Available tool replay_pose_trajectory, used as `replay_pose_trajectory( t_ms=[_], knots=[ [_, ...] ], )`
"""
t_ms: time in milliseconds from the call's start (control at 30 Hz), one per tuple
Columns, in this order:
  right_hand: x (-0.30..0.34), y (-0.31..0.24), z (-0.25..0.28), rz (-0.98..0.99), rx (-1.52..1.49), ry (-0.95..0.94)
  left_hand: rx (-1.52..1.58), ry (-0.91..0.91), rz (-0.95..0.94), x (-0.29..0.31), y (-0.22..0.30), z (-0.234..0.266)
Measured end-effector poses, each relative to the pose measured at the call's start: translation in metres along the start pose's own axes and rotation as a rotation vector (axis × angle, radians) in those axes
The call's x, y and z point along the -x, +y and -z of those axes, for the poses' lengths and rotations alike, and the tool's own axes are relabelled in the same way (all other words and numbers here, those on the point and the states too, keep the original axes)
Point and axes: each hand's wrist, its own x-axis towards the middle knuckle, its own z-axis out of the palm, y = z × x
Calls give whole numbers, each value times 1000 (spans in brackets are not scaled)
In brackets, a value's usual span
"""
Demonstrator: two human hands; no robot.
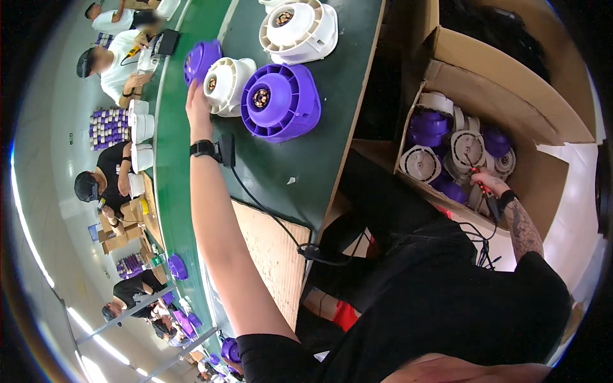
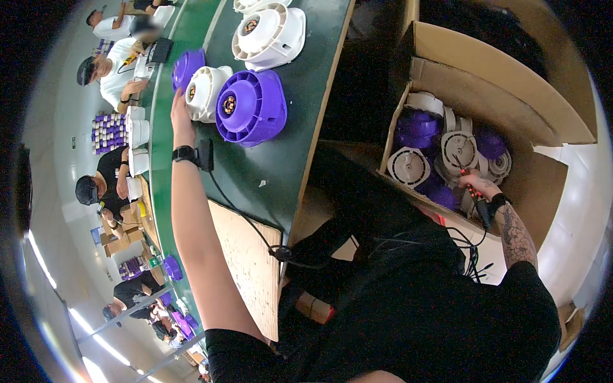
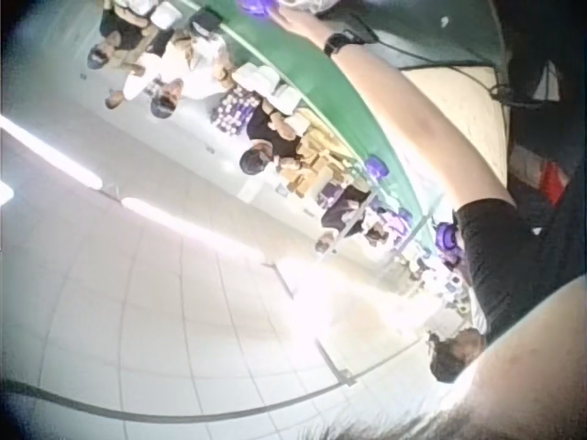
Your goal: The person uses pliers to manipulate wires inside the central hub of white and purple circular plastic housings. They repeatedly pick up a housing, adjust the internal components, and place the item into a cardboard box. The task is performed at a long assembly table in a workshop setting.
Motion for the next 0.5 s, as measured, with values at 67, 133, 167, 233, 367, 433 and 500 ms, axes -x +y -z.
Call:
replay_pose_trajectory(
  t_ms=[67, 133, 167, 233, 367, 433, 500],
  knots=[
    [1, -3, -4, -59, -17, -128, 71, -89, 46, 3, 6, 4],
    [-13, 27, -1, -87, -34, -175, 97, -137, -8, -12, 5, 4],
    [-17, 46, -3, -84, -71, -166, 49, -66, -50, -14, 5, -9],
    [-18, 60, -14, -147, -80, -175, 16, -23, -35, -13, 4, -4],
    [-24, 73, -31, -221, -14, -248, 0, -18, 128, -41, 21, 29],
    [-36, 134, -39, -136, -177, -299, -109, -139, 148, -83, 33, 16],
    [-32, 136, -53, -82, -156, -265, -359, -238, 155, -99, 56, 2]
  ],
)
